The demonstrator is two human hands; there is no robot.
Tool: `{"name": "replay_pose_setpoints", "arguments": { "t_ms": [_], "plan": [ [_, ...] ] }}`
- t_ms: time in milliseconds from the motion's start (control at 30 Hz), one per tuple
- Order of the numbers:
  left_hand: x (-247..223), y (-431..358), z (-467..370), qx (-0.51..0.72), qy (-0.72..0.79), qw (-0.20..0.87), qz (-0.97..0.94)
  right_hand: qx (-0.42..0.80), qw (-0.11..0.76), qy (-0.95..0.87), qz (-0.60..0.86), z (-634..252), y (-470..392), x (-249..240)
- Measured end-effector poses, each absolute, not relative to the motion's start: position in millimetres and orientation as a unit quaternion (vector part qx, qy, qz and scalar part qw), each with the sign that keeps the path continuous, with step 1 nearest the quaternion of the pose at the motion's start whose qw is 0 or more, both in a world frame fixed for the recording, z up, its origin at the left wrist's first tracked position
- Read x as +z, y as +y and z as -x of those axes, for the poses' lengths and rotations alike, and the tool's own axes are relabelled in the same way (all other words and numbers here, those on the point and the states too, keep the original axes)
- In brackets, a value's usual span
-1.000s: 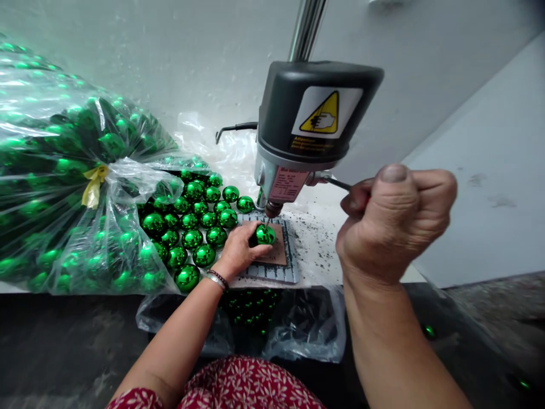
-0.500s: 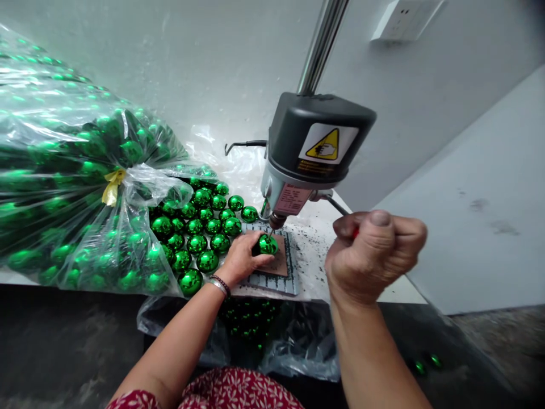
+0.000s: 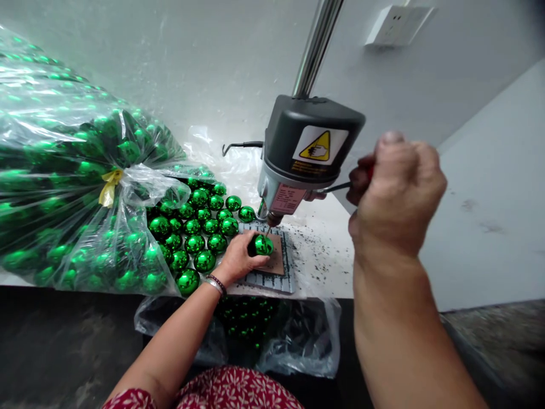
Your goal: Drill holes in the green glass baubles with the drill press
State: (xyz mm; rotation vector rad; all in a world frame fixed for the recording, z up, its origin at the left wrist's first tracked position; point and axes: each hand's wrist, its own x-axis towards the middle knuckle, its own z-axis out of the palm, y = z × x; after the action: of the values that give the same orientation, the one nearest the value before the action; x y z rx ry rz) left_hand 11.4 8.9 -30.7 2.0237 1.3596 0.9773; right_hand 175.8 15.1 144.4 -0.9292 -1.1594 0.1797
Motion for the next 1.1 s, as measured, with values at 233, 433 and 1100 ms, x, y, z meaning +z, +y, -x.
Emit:
{"name": "replay_pose_setpoints", "arguments": {
  "t_ms": [233,433,1100],
  "plan": [
    [-24,-11,1,0.378,0.377,0.256,-0.806,0.115,0.726,-0.504,0.455,-177,31,162],
    [-17,-9,10,0.433,0.548,0.073,-0.712,0.129,0.749,-0.487,0.43,-174,27,160],
    [-3,23,16,0.155,0.632,0.081,-0.755,0.091,0.738,-0.524,0.416,-177,30,157]
  ]
}}
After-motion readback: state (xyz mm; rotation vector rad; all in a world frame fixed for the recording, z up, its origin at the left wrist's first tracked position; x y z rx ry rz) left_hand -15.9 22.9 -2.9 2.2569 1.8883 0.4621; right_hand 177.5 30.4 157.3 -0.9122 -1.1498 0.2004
